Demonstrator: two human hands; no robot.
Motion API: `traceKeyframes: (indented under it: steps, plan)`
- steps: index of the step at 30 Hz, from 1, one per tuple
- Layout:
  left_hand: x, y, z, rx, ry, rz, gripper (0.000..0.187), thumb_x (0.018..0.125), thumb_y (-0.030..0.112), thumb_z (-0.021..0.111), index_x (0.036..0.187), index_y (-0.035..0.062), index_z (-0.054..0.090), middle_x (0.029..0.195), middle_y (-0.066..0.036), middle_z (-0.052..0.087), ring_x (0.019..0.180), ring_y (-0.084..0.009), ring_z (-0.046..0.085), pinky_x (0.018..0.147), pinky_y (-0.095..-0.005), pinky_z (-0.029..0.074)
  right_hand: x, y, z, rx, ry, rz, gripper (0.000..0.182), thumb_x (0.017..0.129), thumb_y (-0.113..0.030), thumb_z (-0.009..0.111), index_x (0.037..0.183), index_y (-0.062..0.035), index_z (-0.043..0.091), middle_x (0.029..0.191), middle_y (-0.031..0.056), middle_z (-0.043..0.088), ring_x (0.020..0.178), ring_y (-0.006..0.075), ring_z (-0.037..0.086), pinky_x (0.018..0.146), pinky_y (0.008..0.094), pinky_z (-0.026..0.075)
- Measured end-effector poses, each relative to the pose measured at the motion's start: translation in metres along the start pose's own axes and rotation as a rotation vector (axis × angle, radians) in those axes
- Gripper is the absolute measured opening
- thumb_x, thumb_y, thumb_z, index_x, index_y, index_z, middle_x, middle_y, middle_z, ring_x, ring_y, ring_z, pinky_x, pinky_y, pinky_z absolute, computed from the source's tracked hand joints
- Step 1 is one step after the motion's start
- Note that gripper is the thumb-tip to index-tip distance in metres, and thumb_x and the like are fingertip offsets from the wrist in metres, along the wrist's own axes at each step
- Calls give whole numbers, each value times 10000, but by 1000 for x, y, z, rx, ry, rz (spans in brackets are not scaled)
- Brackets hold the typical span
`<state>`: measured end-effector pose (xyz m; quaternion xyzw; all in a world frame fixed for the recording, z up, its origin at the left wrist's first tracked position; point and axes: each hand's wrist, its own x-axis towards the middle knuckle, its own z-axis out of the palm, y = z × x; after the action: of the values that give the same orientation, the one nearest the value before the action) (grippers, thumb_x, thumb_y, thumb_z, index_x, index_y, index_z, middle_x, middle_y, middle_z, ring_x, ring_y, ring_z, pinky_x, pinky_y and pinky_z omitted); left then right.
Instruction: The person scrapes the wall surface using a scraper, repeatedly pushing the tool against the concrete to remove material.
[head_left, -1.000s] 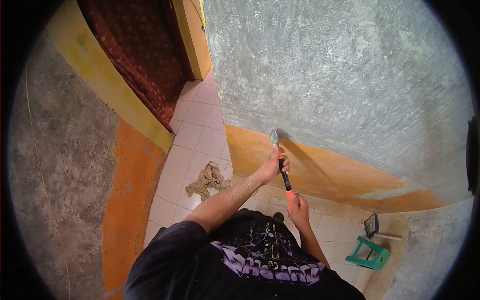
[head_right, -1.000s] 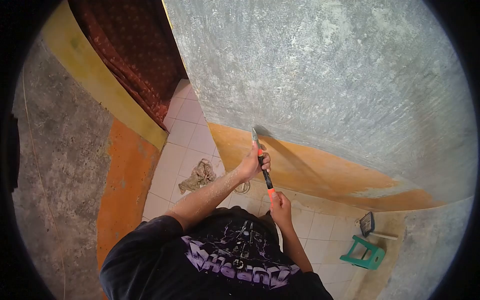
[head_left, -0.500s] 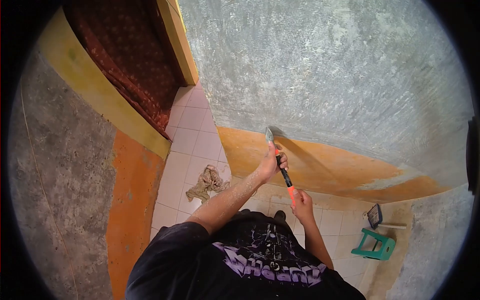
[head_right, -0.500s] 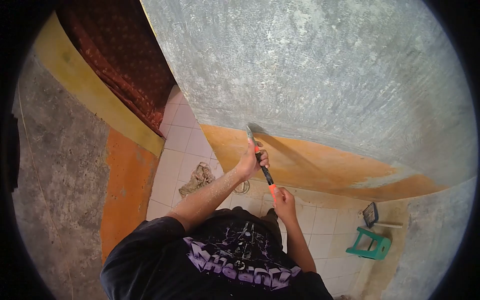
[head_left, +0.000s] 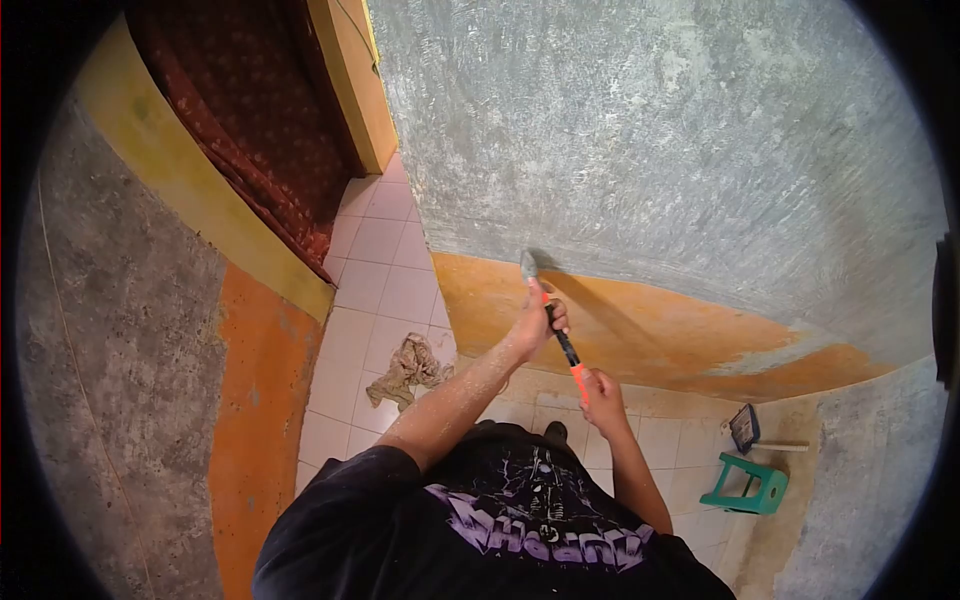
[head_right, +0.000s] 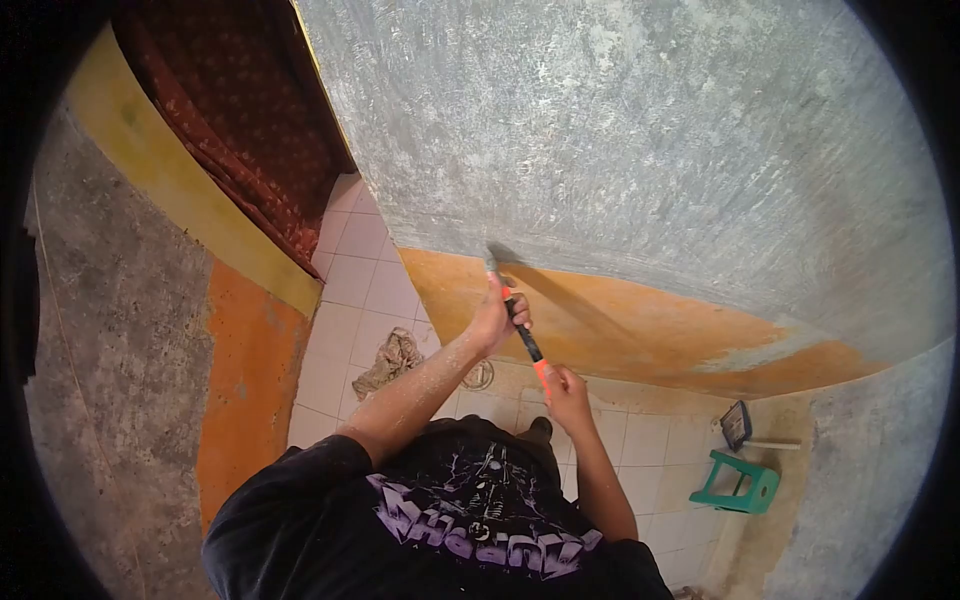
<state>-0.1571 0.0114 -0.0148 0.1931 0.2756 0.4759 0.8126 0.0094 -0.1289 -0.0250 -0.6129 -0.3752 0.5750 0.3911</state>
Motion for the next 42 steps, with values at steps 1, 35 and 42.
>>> traceKeyframes:
  steps: [1,35,42]
  plan:
    - [-1,3,-3,-12,-5,16,533,988,665,241,1093,151,332,713,-18,370,603,-152,399,660,-369,449,4,2,4,-13,0,-18,343,997,-418,557,900,-88,546,548,-16,443,388,74,394,340,237,288]
    - [-8,36,-35,-75,83,71,542,973,685,257,1088,165,350,701,-12,373,592,-143,397,650,-365,450,27,-1,41,-144,-18,-159,361,992,-392,579,851,-61,571,578,-20,463,430,78,428,389,250,331]
    - [-19,65,-54,55,109,127,563,981,680,228,1111,153,377,690,-8,364,574,-145,384,651,-365,444,31,0,80,-20,-58,-69,372,990,-379,589,823,-47,598,604,-26,472,491,67,442,452,247,358]
